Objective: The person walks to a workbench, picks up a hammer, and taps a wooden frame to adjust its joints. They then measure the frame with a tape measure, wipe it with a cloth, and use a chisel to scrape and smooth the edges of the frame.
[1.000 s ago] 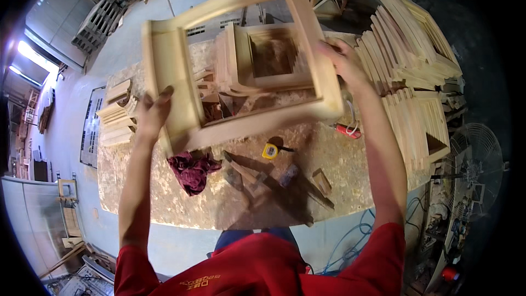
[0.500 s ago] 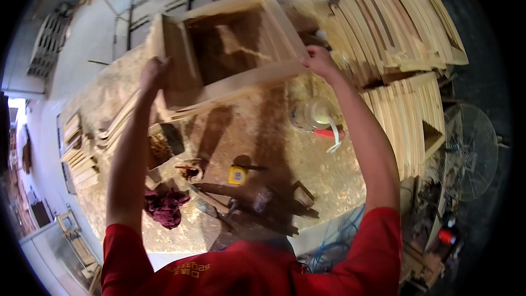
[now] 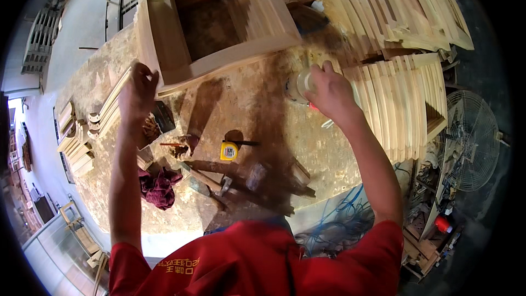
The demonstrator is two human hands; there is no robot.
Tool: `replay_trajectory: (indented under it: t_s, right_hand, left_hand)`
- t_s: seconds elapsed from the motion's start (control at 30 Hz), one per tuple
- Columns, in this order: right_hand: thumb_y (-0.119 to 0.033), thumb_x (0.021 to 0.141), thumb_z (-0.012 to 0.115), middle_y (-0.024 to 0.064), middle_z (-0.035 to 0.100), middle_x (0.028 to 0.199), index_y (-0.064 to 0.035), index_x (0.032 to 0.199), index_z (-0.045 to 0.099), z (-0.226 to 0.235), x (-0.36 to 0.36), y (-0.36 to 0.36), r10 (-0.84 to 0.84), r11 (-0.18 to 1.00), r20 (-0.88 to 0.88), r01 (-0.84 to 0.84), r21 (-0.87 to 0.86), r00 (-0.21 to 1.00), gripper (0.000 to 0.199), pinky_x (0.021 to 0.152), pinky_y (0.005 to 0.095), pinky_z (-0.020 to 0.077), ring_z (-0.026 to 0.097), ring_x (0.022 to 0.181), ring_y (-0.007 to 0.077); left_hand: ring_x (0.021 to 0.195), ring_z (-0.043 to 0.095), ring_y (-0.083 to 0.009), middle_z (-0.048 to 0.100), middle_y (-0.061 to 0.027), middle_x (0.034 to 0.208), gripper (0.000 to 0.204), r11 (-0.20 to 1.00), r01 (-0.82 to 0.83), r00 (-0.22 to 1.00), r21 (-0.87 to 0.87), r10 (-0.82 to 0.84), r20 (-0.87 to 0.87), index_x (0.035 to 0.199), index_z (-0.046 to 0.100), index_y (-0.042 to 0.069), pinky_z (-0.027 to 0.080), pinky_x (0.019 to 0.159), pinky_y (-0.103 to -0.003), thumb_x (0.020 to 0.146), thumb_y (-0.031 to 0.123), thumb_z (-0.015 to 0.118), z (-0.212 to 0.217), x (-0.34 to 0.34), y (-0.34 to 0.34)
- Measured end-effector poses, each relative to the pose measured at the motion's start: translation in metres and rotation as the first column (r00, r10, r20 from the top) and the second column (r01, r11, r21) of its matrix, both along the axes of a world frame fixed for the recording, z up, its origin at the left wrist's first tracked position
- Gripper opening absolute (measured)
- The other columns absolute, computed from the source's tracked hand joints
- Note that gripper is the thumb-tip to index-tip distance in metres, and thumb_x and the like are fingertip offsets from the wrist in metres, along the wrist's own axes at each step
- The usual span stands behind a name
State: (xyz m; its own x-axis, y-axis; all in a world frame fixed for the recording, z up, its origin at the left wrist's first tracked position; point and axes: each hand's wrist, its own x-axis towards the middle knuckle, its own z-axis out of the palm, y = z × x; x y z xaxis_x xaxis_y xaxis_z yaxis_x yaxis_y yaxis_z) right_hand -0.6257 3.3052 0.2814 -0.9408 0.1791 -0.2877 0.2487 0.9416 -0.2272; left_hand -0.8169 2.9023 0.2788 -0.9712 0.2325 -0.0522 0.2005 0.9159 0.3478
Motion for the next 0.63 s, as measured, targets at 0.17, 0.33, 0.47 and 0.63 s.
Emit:
replay_trajectory:
  t_s: [0.17, 0.33, 0.47, 0.63]
  right_hand:
    - [-0.033, 0.081, 0.080, 0.0219, 0.060, 0.115, 0.0006, 0.112, 0.061, -0.003, 0.028, -0.003, 0.011, 0.999, -0.305, -0.022, -0.031, 0.952, 0.050, 0.087, 0.0499, 0.0552, 0.066, 0.103, 0.0431]
    - [-0.038, 0.081, 0.080, 0.0191, 0.065, 0.112, -0.0036, 0.113, 0.063, 0.083, 0.111, -0.070, -0.003, 0.988, -0.452, -0.066, -0.137, 0.892, 0.050, 0.084, 0.0487, 0.0543, 0.067, 0.097, 0.0386]
    - [-0.053, 0.092, 0.070, 0.0201, 0.068, 0.107, -0.0046, 0.123, 0.060, 0.142, 0.217, -0.122, -0.119, 0.847, -0.154, 0.019, -0.532, 0.981, 0.059, 0.087, 0.0458, 0.0554, 0.069, 0.099, 0.0378]
    - [-0.046, 0.093, 0.071, 0.0183, 0.057, 0.138, -0.0123, 0.142, 0.053, 0.156, 0.372, -0.173, 0.228, 0.946, -0.410, -0.301, -0.122, 0.883, 0.062, 0.098, 0.0472, 0.0559, 0.062, 0.123, 0.0325]
  left_hand:
    - [0.081, 0.071, -0.0378, 0.073, -0.0152, 0.092, 0.018, 0.967, 0.133, 0.981, 0.219, -0.160, 0.108, 0.107, 0.061, 0.013, 0.055, 0.067, -0.046, 0.096, 0.027, 0.067, -0.001, 0.143, 0.015]
    - [0.124, 0.058, -0.0364, 0.060, -0.0169, 0.133, 0.069, 0.828, 0.415, 0.910, 0.377, -0.374, -0.179, 0.139, 0.052, 0.006, 0.049, 0.101, -0.047, 0.078, 0.017, 0.083, 0.027, 0.276, 0.059]
    - [0.127, 0.056, -0.0382, 0.059, -0.0168, 0.137, 0.090, 0.745, 0.542, 0.839, 0.388, -0.451, -0.306, 0.144, 0.047, 0.004, 0.046, 0.107, -0.051, 0.071, 0.034, 0.091, 0.044, 0.348, 0.078]
    - [0.131, 0.056, -0.0400, 0.058, -0.0155, 0.141, 0.102, 0.462, 0.798, 0.581, 0.386, -0.759, -0.293, 0.150, 0.041, 0.007, 0.045, 0.110, -0.052, 0.072, 0.052, 0.089, 0.064, 0.425, 0.048]
